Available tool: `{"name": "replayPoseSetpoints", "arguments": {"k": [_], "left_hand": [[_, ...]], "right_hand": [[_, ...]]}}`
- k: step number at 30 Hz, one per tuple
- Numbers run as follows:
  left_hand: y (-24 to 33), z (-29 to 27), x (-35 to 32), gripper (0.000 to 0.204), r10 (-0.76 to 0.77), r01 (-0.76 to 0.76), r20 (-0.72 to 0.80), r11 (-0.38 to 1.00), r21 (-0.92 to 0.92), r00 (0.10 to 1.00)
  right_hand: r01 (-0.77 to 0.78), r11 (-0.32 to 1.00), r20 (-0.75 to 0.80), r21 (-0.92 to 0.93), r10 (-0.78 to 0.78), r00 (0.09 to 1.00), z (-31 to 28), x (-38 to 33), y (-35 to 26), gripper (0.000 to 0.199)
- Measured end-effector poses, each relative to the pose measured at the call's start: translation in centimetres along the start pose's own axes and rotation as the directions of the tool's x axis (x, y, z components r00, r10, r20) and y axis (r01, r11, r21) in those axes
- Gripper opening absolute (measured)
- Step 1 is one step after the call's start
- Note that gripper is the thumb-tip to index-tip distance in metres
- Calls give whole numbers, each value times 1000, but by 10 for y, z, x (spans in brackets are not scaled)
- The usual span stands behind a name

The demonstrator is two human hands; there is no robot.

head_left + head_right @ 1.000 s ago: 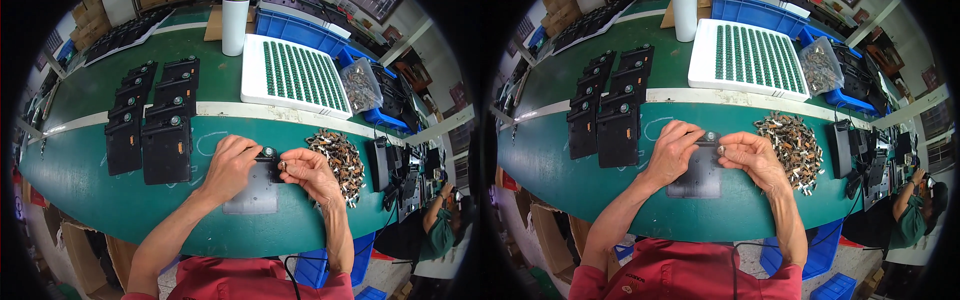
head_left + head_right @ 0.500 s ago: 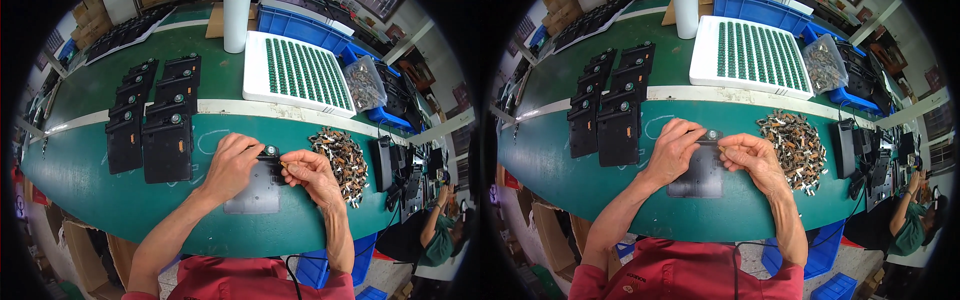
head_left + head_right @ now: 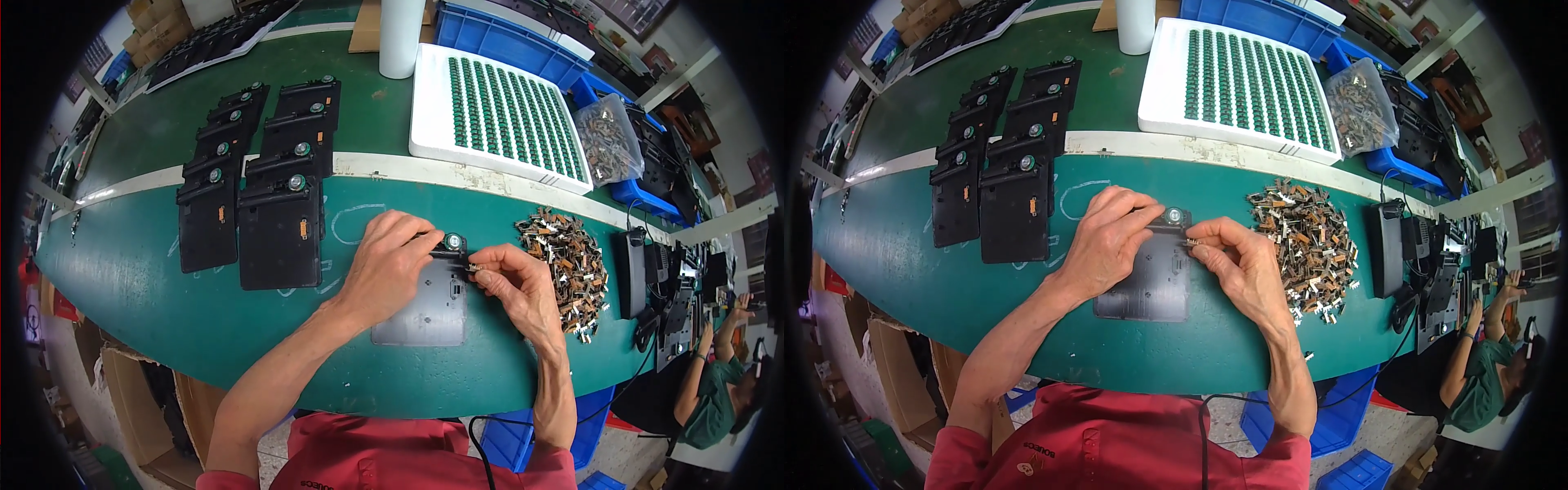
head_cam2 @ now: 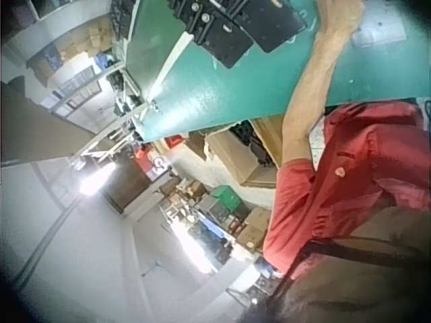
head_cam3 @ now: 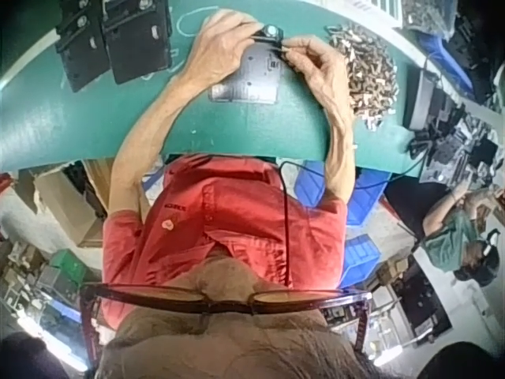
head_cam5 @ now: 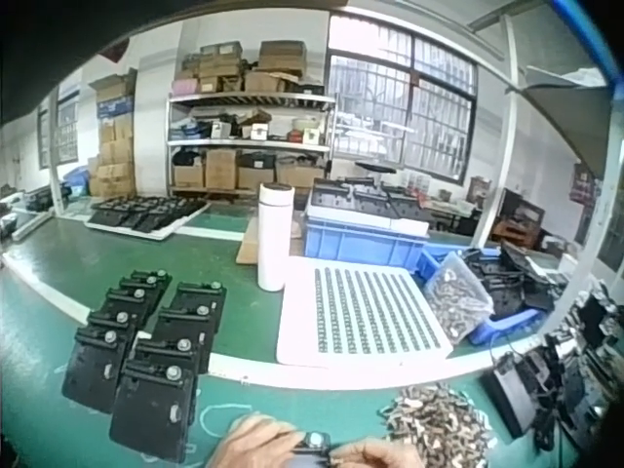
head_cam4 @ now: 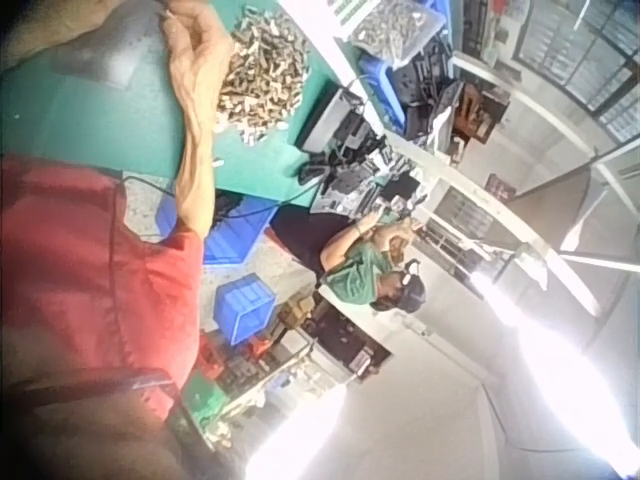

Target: The person assembles electronic parts into black plastic housings by hand, taking components from a component tray and inserting them into the housings.

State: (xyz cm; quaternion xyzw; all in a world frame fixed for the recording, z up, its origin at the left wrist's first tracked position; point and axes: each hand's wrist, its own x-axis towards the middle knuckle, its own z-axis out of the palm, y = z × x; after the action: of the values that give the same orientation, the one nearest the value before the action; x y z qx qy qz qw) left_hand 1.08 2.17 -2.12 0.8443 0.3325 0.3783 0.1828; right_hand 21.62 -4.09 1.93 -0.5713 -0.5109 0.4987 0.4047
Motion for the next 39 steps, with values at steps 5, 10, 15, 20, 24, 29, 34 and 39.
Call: {"name": "replayPoseSetpoints", "arguments": {"k": [5, 10, 15, 20, 24, 29, 34, 39], "left_hand": [[-2, 1, -1, 33, -5, 5, -14, 1000, -1, 1000], [-2, 2, -1, 32, 14, -14, -10, 1000, -11, 1000], [-3, 2, -1, 34, 22, -22, -19, 1000, -7, 1000], [-3, 2, -2, 35, 18, -18, -12, 1000, -9, 1000], [-3, 3, -1, 35, 24, -24, -21, 1000, -6, 1000], [-3, 2, -1, 35, 18, -18, -21, 1000, -12, 1000], [-3, 3, -1, 35, 27, -27, -27, 1000, -8, 999], [-4, 4, -3, 35, 28, -28, -34, 1000, -10, 999]], "right_hand": [[317, 893, 97, -319, -301, 948, 4, 3, 1, 12], [331, 864, 157, -380, -293, 943, 7, 0, -2, 9], [303, 862, 136, -406, -271, 953, 12, 0, 0, 10], [330, 834, 167, -442, -285, 944, 12, 1, 1, 11], [329, 823, 174, -463, -280, 944, 12, -4, -7, 15], [336, 798, 151, -500, -302, 941, 17, -7, -4, 23], [180, 878, -33, -443, -217, 976, 20, -11, -9, 23], [224, 823, -13, -522, -271, 963, 25, -14, -8, 20]]}}
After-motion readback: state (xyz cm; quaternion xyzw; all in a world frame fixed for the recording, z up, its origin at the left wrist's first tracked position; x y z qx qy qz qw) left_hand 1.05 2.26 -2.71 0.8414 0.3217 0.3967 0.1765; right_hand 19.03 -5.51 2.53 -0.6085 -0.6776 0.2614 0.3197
